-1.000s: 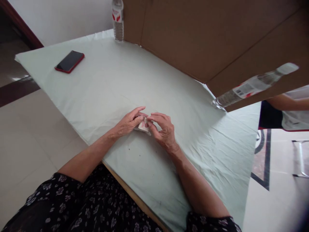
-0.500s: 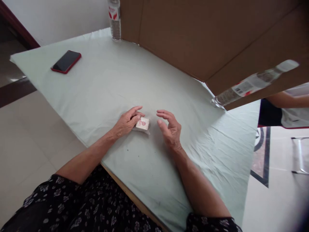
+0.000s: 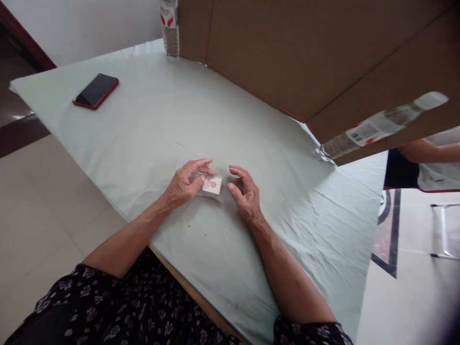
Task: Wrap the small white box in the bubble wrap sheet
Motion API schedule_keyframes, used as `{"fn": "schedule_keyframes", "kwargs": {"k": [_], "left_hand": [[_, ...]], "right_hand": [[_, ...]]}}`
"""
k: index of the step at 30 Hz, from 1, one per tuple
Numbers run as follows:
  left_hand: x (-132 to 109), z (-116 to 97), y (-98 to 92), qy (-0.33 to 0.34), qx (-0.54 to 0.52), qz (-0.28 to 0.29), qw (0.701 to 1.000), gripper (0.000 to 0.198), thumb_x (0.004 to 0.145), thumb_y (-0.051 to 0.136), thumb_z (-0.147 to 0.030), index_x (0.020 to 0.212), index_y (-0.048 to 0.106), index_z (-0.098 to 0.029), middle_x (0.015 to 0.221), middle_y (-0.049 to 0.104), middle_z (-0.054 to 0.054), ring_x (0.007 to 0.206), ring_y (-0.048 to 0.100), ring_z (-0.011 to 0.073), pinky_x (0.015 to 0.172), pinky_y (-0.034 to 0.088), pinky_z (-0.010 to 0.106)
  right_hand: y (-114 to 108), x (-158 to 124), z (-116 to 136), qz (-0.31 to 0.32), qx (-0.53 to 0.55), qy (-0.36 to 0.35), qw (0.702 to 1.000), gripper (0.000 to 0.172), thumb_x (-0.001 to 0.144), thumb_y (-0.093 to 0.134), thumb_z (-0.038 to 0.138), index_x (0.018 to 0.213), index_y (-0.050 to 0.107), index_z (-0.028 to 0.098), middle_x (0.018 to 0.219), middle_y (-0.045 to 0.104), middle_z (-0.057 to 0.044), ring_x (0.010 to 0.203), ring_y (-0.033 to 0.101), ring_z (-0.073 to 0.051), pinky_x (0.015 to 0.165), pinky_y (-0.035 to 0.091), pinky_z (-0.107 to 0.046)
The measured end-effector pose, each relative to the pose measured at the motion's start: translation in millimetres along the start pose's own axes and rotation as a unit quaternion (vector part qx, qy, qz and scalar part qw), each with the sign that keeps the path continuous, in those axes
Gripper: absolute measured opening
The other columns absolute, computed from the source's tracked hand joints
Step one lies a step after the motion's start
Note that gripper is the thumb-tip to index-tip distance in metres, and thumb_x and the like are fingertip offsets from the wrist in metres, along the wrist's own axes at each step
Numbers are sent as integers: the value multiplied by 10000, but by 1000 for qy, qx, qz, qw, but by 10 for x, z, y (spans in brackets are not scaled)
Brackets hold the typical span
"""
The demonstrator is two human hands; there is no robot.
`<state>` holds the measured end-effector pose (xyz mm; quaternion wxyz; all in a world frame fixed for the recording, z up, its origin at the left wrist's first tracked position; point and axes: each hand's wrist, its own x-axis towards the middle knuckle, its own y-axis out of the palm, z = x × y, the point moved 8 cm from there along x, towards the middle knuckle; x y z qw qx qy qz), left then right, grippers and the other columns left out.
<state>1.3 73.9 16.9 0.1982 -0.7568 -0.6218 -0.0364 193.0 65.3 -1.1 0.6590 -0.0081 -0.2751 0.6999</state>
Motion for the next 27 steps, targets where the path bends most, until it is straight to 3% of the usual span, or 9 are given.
{"fn": "schedule_keyframes", "kwargs": {"k": [5,8,10,14,16,20,27], "left_hand": [[-16,-106,18,83,119,-10,989,476,871,491,-143,1317,639,-223,1027,796,49,1096,647,241,1037,477,478],[-61,-214,30,158,159,-11,974,457,863,489,-123,1278,661,-205,1009,808,56,1126,648,249,1034,485,476],[-89,-266,-40,182,168,-45,968,438,877,487,-126,1275,659,-196,1021,807,65,1137,645,245,1020,502,457],[-95,-194,-307,125,182,-160,962,419,901,474,-141,1281,640,-199,1010,788,54,1057,666,219,997,521,423],[-81,-116,-369,92,200,-180,959,404,889,480,-133,1248,654,-189,986,776,52,1004,678,212,972,529,406],[-57,-34,-339,87,233,-157,956,346,856,495,-117,1132,697,-171,948,771,64,954,673,221,922,536,398],[-13,8,-316,84,293,-137,943,316,834,492,-140,1067,703,-178,929,770,64,924,668,233,921,490,409]], "right_hand": [[-11,13,-49,-4,11,12,1000,406,927,612,510,1260,630,279,1381,631,-114,1284,592,-275,960,532,-450],[-17,15,-45,-7,13,12,1000,407,927,607,508,1256,633,269,1376,634,-120,1283,591,-279,951,534,-447],[-19,17,-45,-11,13,15,1000,402,932,596,507,1250,633,264,1371,636,-121,1278,593,-277,950,534,-445],[-13,28,-60,-21,17,22,999,386,936,585,504,1234,637,264,1364,640,-120,1268,597,-275,953,532,-448],[-7,33,-69,-27,30,24,999,389,937,583,511,1232,636,261,1361,641,-119,1249,609,-272,954,534,-444],[64,38,-80,0,62,28,998,466,953,546,577,1288,602,258,1346,648,-122,1176,654,-254,995,525,-449],[270,8,20,108,-21,-25,994,936,794,690,721,1543,349,275,1461,581,-169,1281,604,-326,1115,424,-555]]}}
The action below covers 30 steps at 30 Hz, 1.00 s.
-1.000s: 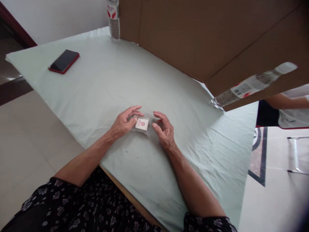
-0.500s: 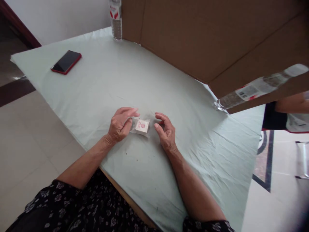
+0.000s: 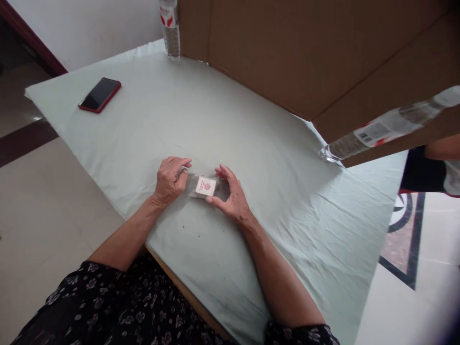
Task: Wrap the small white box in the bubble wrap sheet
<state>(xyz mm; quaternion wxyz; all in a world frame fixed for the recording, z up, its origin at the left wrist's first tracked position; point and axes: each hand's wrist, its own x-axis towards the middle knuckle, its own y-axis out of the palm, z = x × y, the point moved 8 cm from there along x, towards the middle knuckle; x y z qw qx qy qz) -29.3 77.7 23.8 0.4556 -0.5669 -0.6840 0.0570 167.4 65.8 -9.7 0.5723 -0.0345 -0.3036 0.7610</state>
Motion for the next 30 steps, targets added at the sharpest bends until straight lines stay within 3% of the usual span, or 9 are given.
{"fn": "schedule_keyframes", "kwargs": {"k": [8,22,26,30], "left_hand": [[50,77,197,-20,34,36,999,354,804,466,-109,1051,710,-182,935,770,71,912,669,237,868,462,401],[21,60,277,-27,8,55,998,395,781,445,-90,1051,720,-176,949,772,77,928,666,238,892,474,400],[12,85,304,-36,8,68,997,394,787,440,-83,1049,719,-178,943,772,76,925,664,239,884,482,396],[7,108,317,-41,12,73,996,385,789,444,-72,1044,714,-173,968,761,89,948,655,245,897,483,400]], "right_hand": [[47,2,-15,12,-60,-45,997,973,792,747,627,1579,290,283,1379,637,-149,1244,623,-332,1061,450,-540],[56,2,1,53,-56,-61,995,892,807,780,376,1572,321,334,1291,690,-89,1175,659,-271,1037,489,-468],[55,-6,3,65,-52,-59,995,865,819,778,409,1564,344,336,1358,658,-107,1207,644,-286,1042,497,-482],[55,-5,27,68,-44,-72,994,937,807,775,548,1582,302,316,1547,490,-157,1314,576,-326,1090,462,-531]]}}
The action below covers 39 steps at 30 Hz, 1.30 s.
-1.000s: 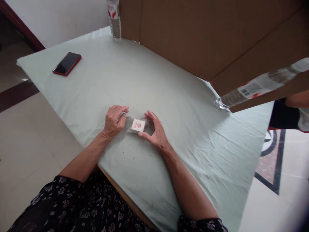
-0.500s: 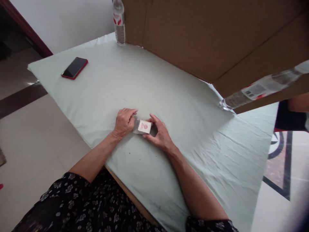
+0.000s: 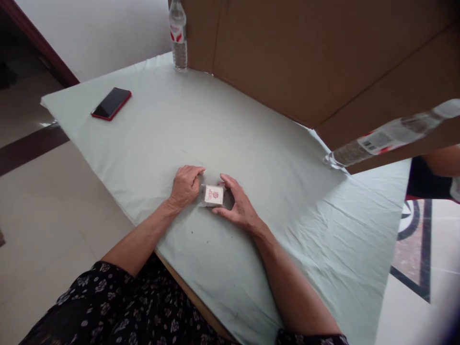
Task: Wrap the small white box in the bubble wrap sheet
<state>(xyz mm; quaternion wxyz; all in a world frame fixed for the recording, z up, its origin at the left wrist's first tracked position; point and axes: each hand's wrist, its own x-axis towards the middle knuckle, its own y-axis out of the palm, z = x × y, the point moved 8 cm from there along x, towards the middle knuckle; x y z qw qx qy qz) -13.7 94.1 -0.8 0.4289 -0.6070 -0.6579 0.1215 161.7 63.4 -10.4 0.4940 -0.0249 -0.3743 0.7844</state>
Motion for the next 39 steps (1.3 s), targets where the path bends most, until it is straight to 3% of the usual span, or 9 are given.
{"fn": "schedule_keyframes", "kwargs": {"k": [3,8,18,25,31,39], "left_hand": [[-1,9,3,-4,3,0,1000,396,780,449,-56,1053,712,-170,1031,750,103,998,640,256,929,479,413],[2,-10,26,-6,30,6,1000,402,777,449,-34,1040,718,-177,1067,751,96,1035,637,260,945,468,418],[28,-5,61,-28,61,27,997,422,790,416,-31,1043,723,-170,1061,757,99,1034,630,266,937,468,425],[37,16,55,-27,60,25,998,413,788,423,-34,1027,730,-174,1050,757,98,1034,634,265,940,471,428],[49,38,49,-22,52,25,998,409,791,426,-44,1027,729,-183,1033,756,86,1017,635,256,944,480,418],[39,61,60,-22,29,24,999,400,798,422,-57,1026,734,-162,1034,749,108,1020,639,268,957,478,433]], "right_hand": [[10,3,6,6,-5,-5,1000,959,797,775,581,1584,297,312,1537,507,-156,1335,559,-336,1101,450,-541],[10,-2,12,-1,-1,-1,1000,913,819,779,483,1578,306,297,1425,621,-140,1272,607,-323,1071,468,-520],[23,9,18,6,5,20,1000,837,829,747,335,1559,340,293,1323,663,-107,1200,629,-290,1055,465,-483],[47,14,7,12,-8,2,1000,918,787,798,450,1560,327,296,1530,506,-153,1350,532,-348,1092,431,-542],[58,20,0,0,-7,4,1000,866,807,774,388,1552,347,275,1402,630,-134,1261,607,-314,1063,450,-507],[17,14,67,-10,-5,11,1000,832,817,759,350,1544,364,268,1396,633,-130,1260,607,-299,1067,452,-483]]}}
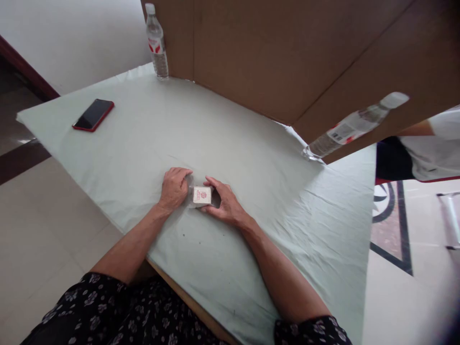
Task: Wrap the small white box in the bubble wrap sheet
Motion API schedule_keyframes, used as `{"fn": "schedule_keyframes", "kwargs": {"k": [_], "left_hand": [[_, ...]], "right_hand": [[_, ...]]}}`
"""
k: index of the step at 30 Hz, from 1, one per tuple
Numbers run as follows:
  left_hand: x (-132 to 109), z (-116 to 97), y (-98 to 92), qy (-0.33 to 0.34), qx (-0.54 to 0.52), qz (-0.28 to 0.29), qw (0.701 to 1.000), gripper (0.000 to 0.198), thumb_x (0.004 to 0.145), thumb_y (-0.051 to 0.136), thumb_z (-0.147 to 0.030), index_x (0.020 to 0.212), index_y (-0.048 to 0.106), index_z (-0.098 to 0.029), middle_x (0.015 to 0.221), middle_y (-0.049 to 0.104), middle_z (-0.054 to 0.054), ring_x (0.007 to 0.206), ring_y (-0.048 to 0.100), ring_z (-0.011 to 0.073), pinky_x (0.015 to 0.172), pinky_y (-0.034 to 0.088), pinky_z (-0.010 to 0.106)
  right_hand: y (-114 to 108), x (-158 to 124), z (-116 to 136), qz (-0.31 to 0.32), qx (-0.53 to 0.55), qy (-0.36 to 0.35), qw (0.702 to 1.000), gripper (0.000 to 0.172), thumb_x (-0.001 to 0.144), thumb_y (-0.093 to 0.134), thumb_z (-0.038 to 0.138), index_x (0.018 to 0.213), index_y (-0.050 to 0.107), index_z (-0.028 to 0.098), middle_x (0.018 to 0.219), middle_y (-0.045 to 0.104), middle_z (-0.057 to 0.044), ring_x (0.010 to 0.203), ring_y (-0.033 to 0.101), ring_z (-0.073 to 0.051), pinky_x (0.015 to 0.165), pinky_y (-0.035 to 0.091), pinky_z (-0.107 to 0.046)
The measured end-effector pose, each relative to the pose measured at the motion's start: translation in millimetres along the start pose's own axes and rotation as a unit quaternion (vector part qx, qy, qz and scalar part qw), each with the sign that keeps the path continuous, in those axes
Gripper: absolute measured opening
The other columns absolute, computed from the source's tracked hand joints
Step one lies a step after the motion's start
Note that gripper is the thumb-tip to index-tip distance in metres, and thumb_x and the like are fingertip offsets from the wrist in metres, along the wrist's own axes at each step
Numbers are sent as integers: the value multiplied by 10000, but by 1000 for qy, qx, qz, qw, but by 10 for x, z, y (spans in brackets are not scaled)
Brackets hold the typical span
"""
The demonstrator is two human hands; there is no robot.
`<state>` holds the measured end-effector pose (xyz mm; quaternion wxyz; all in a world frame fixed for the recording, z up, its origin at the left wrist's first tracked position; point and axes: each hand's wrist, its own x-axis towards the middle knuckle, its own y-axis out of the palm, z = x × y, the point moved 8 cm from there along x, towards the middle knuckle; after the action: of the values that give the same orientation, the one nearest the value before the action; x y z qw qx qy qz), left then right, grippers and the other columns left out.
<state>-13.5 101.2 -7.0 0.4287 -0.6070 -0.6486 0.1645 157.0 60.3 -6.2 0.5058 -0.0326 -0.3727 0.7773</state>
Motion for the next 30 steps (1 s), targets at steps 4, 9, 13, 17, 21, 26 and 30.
{"fn": "schedule_keyframes", "kwargs": {"k": [4,9,13,17,21,26,30], "left_hand": [[13,17,-9,-8,-16,-5,1000,389,781,438,-68,1009,734,-174,1026,755,98,1007,646,265,957,489,435],[25,-4,-61,-21,-62,-3,998,388,756,452,-82,1000,742,-169,1015,759,94,985,661,255,955,515,433],[-12,34,-107,-86,-167,18,982,387,750,498,-142,1051,739,-172,1084,761,86,1038,678,249,979,533,418],[-64,-18,-84,-100,-266,88,955,496,758,575,-260,1232,680,-161,1202,738,113,1153,663,280,1045,507,447],[-110,-135,-45,-56,-250,160,953,663,763,664,-391,1379,586,-157,1397,631,160,1308,570,329,1144,417,503],[-152,-223,22,-14,-211,207,955,795,772,664,-373,1504,446,-152,1490,553,180,1391,490,343,1182,353,542],[-162,-273,65,7,-185,213,959,802,764,667,-348,1511,435,-170,1463,582,162,1359,519,351,1171,366,540]], "right_hand": [[4,8,-3,4,1,0,1000,827,813,754,333,1544,371,276,1357,652,-113,1224,622,-284,1070,445,-469],[18,13,-61,-1,4,9,1000,851,796,755,319,1551,363,288,1327,665,-99,1188,634,-279,1066,453,-466],[-14,-12,-142,-26,-6,49,998,862,780,768,323,1543,368,299,1320,667,-97,1166,641,-284,1042,469,-473],[-42,-18,-175,-49,-24,57,997,848,800,756,362,1544,356,292,1325,663,-102,1178,640,-294,1049,462,-492],[-60,-29,-127,-42,-33,30,998,844,825,735,502,1544,357,274,1424,607,-141,1288,586,-335,1088,435,-540],[-284,-106,-48,-89,-38,49,994,634,912,615,598,1456,482,301,1467,581,-125,1376,527,-320,1136,411,-546],[-397,-52,65,-111,-93,33,989,378,952,602,501,1279,637,316,1324,684,-85,1276,603,-297,1099,432,-525]]}}
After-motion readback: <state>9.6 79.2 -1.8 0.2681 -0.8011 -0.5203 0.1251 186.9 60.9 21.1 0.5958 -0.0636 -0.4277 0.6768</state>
